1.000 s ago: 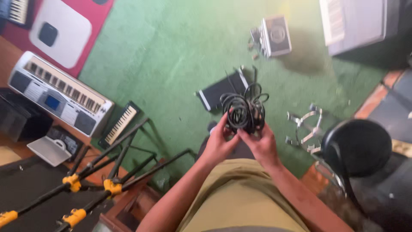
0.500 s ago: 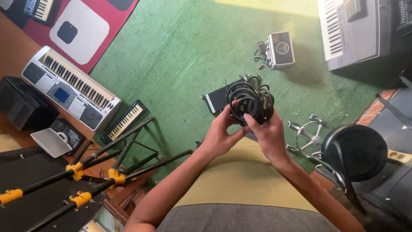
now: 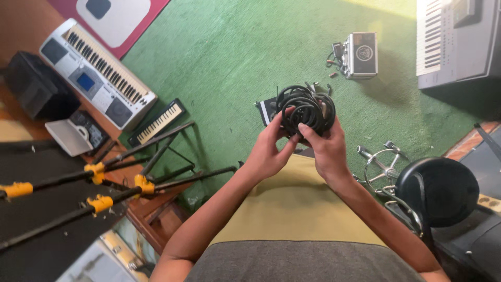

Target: The person closes a black case, picks up a gold case from the floor to place it on a workbench, and opens it. The person then gathers microphones, a foam insert, a manual, a coiled cable, and antennae from the floor and places them on the workbench.

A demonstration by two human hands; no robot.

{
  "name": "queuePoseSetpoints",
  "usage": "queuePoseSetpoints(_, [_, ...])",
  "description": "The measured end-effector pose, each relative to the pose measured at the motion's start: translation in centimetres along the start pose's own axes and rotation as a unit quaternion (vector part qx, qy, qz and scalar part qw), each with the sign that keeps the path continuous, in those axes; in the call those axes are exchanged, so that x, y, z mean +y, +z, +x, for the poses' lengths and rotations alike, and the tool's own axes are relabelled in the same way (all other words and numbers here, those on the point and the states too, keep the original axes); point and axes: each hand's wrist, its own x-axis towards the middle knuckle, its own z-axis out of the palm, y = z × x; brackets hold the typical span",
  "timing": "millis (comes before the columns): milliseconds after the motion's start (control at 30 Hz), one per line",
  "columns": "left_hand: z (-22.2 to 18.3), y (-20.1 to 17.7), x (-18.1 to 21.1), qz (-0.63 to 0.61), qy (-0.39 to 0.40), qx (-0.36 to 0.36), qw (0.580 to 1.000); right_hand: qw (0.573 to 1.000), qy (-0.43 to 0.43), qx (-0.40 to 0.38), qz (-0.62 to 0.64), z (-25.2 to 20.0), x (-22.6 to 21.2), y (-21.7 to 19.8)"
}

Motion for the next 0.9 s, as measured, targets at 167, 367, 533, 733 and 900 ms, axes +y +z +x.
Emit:
queuePoseSetpoints(167, [-1.5,2.5,-0.3,0.017,0.031,0.079,0.996,0.998,0.012,-0.053,0.015,0.3,-0.4,-0.7])
queuePoseSetpoints(367, [-2.9,6.6,0.3,0.028,0.012,0.177,0.984,0.990,0.084,-0.112,0.023,0.6,-2.1,-3.1])
queuePoseSetpoints(533, [-5.2,10.0,0.4,0.059,0.034,0.297,0.952,0.975,0.115,-0.190,-0.003,0.2,-2.7,-4.1])
queuePoseSetpoints(733, [-8.9,11.9,0.4,0.090,0.004,0.410,0.908,0.945,0.170,-0.278,-0.034,-1.2,-2.5,-3.1])
queuePoseSetpoints(900, [-14.1,12.1,1.9,0.033,-0.020,0.497,0.867,0.908,0.216,-0.358,-0.033,-4.1,-1.3,-1.3])
